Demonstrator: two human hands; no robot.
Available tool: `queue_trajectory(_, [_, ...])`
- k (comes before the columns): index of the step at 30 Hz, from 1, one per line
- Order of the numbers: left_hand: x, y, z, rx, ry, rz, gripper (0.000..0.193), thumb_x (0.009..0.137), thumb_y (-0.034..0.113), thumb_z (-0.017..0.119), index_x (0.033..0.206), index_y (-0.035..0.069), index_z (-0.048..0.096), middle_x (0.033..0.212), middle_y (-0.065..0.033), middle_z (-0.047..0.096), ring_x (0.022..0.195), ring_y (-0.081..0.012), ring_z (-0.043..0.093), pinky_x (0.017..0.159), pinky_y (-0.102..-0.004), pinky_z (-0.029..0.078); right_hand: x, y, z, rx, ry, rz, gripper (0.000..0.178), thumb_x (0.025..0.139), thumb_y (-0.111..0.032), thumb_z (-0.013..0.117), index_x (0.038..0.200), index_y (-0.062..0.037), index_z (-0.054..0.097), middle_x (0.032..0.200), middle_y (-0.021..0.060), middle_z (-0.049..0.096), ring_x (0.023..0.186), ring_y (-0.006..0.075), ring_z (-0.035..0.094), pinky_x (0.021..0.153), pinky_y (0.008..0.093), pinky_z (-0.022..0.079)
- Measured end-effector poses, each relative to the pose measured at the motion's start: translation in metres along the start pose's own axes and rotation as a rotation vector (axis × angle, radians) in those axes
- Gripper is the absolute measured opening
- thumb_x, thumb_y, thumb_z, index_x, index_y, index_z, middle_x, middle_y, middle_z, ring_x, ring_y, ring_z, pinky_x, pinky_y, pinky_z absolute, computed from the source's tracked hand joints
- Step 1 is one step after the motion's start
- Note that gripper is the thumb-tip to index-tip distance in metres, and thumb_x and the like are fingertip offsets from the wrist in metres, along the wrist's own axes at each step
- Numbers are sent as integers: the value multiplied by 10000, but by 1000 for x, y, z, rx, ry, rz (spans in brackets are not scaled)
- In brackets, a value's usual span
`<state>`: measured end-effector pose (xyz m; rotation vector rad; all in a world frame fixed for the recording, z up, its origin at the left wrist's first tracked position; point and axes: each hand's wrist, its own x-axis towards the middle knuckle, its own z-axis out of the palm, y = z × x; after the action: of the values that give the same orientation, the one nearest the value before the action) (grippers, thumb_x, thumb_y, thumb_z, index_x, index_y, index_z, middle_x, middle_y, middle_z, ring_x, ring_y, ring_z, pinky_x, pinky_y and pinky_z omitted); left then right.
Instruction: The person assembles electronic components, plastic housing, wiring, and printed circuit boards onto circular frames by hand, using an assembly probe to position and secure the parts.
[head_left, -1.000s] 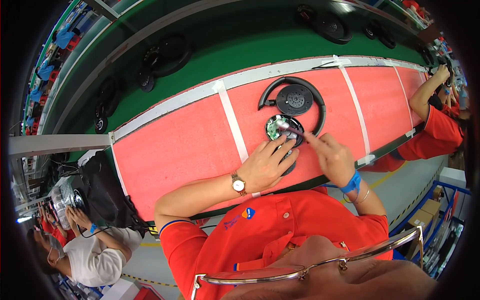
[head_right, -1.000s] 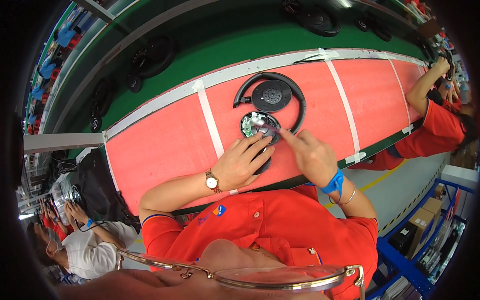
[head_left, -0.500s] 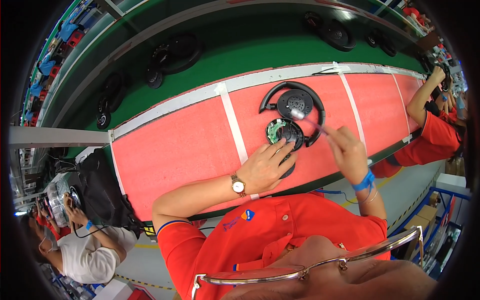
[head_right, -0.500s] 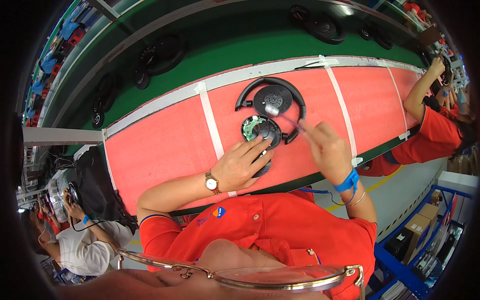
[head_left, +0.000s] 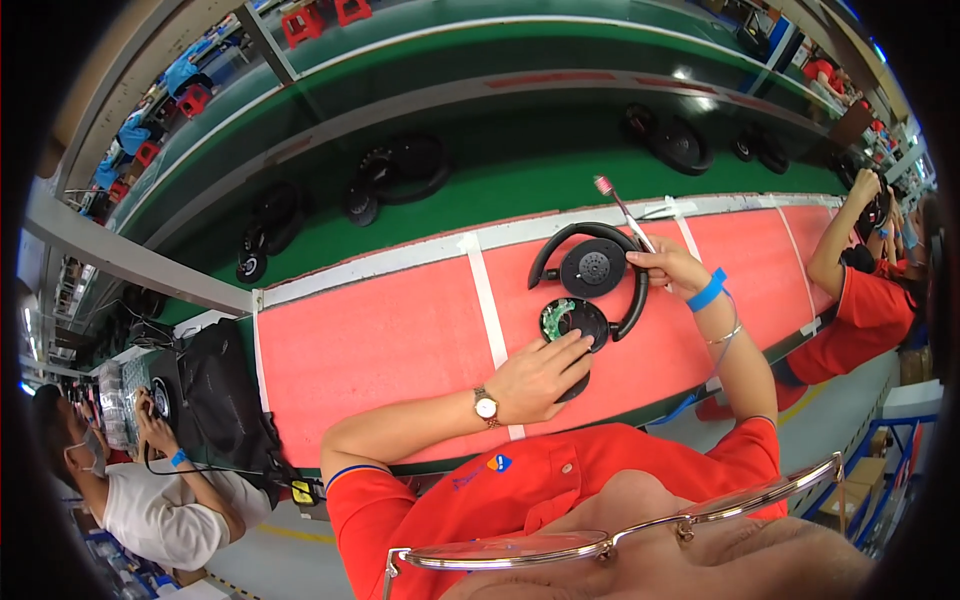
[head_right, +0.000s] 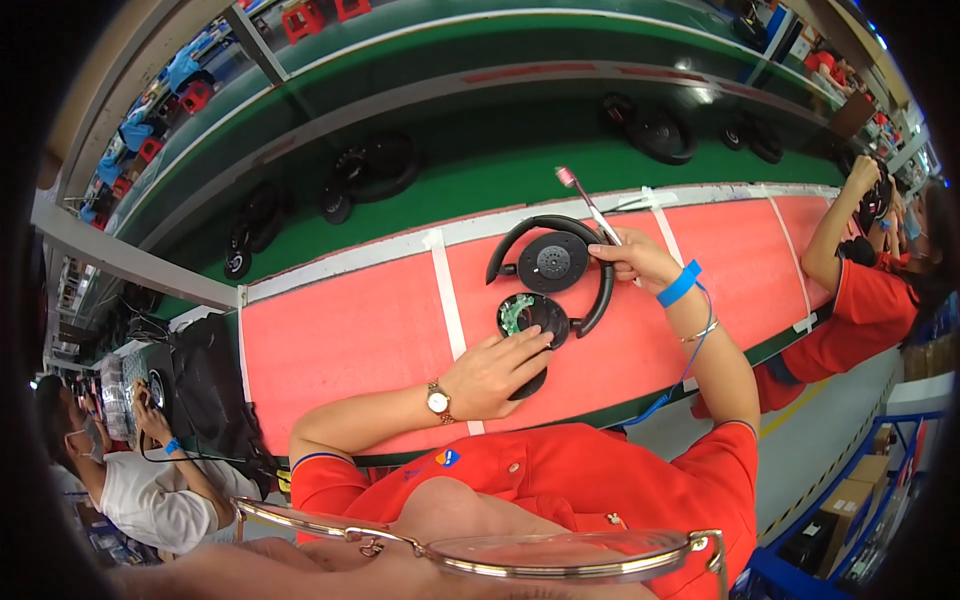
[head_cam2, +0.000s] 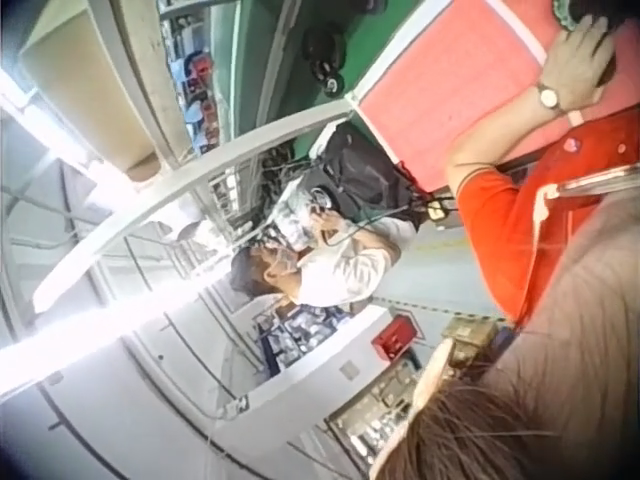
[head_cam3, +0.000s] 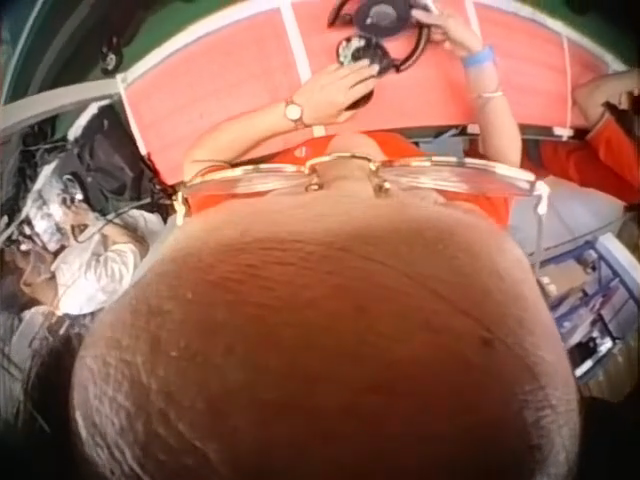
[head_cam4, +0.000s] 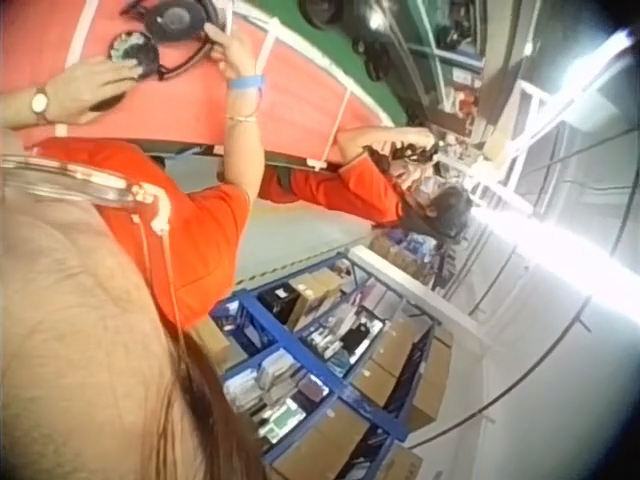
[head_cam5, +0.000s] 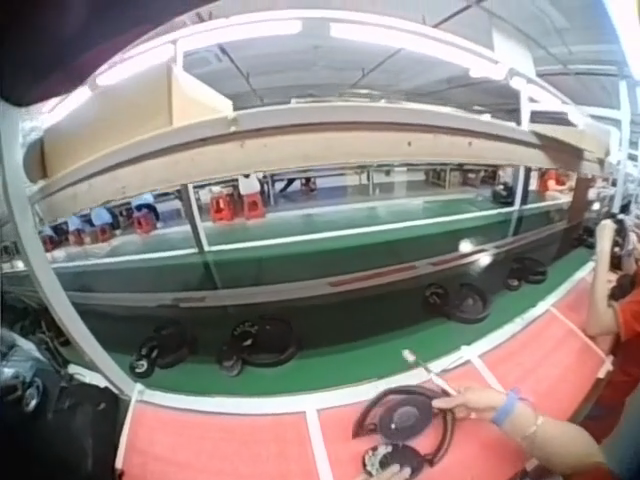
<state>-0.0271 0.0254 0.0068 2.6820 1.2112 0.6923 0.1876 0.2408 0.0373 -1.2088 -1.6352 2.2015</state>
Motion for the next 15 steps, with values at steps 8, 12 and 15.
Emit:
queue_trajectory(8, [61, -95, -38, 41, 596, -458, 546, 624, 18, 674, 1134, -12, 482, 1213, -212, 408, 1101, -397, 415, 936, -438, 405, 52, -18, 1, 337, 183, -728, 371, 664, 167, 507, 971, -34, 560, 916, 23, 558, 632, 47, 425, 501, 182, 295])
queue_trajectory(12, [81, -169, -19, 81, 488, -805, 577, 638, 83, 707, 1163, -11, 487, 1132, -197, 474, 1055, -376, 437, 914, -426, 411, 103, -17, 19, -6, 508, -896, 354, 615, 184, 480, 880, -33, 567, 1042, 43, 602, 869, 120, 548, 694, 238, 460])
queue_trajectory(15, [81, -194, 0, 121, 460, -926, 572, 657, 132, 718, 1165, -5, 492, 1110, -197, 495, 1053, -370, 444, 906, -422, 415, 133, 2, 24, -81, 575, -804, 321, 667, 164, 554, 921, -30, 578, 959, 17, 594, 908, 125, 544, 737, 247, 465])
